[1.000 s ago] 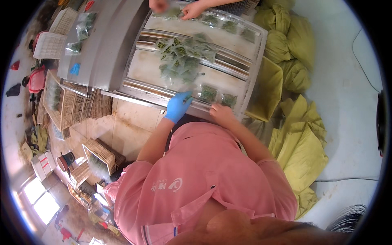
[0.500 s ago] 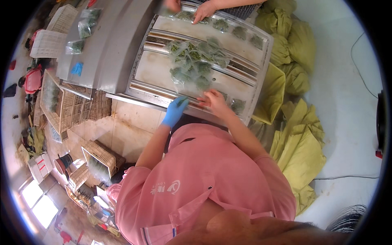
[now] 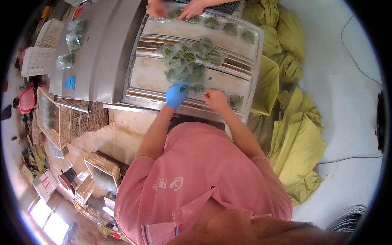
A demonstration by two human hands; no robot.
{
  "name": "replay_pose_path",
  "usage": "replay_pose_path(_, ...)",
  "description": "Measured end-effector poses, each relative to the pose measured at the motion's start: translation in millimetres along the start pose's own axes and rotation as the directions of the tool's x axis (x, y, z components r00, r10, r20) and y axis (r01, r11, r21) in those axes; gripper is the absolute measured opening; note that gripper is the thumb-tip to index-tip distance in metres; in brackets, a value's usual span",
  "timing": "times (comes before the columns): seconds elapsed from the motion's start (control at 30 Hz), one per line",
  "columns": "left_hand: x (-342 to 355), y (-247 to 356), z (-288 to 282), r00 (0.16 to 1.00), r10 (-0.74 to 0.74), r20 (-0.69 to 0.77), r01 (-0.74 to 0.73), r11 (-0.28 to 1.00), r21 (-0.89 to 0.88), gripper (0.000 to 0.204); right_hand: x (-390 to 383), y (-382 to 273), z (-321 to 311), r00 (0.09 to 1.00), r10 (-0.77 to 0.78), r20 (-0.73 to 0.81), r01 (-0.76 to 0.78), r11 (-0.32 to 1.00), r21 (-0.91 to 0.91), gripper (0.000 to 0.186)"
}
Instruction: The person places small portions of green leafy vegetables into clear plastic bags and arranges them on a vacuum sealer tray. They then load the tray into the machine, seal the bags, and remove the finished packages, repeating the process with additional vegetables from a basket.
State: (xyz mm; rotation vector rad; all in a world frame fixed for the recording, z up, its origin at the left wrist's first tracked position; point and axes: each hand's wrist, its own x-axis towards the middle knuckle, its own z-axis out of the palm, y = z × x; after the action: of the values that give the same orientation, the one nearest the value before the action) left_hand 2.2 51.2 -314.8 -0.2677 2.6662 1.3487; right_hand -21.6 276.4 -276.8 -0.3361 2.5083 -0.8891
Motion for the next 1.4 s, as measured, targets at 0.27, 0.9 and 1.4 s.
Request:
replay_pose_path(0.27,-7.8,-11.4,-9.3,0.985,0.167,-0.036,-0.153,0.958,0.242,0.017,-25.2,-14.8,13.6,0.999,-0.013,-0.035,0.004,0.969,-0.245,0.025)
replay_pose_path(0.9,-32.5,-21.1,-73.1,0.911,-0.071,-0.406,0.005,0.987,-0.160,0.016,-40.8,-45.4,37.2,0.964,-0.246,-0.098,0.249,0.968,0.015,0.019)
replay_pose_path(1.4,18.9,-56.0,-111.6,0.863,-0.211,0.460,0.465,0.689,-0.556,0.039,48.5,-86.8,70.9,0.850,0.362,0.383,-0.504,0.346,0.791,0.019)
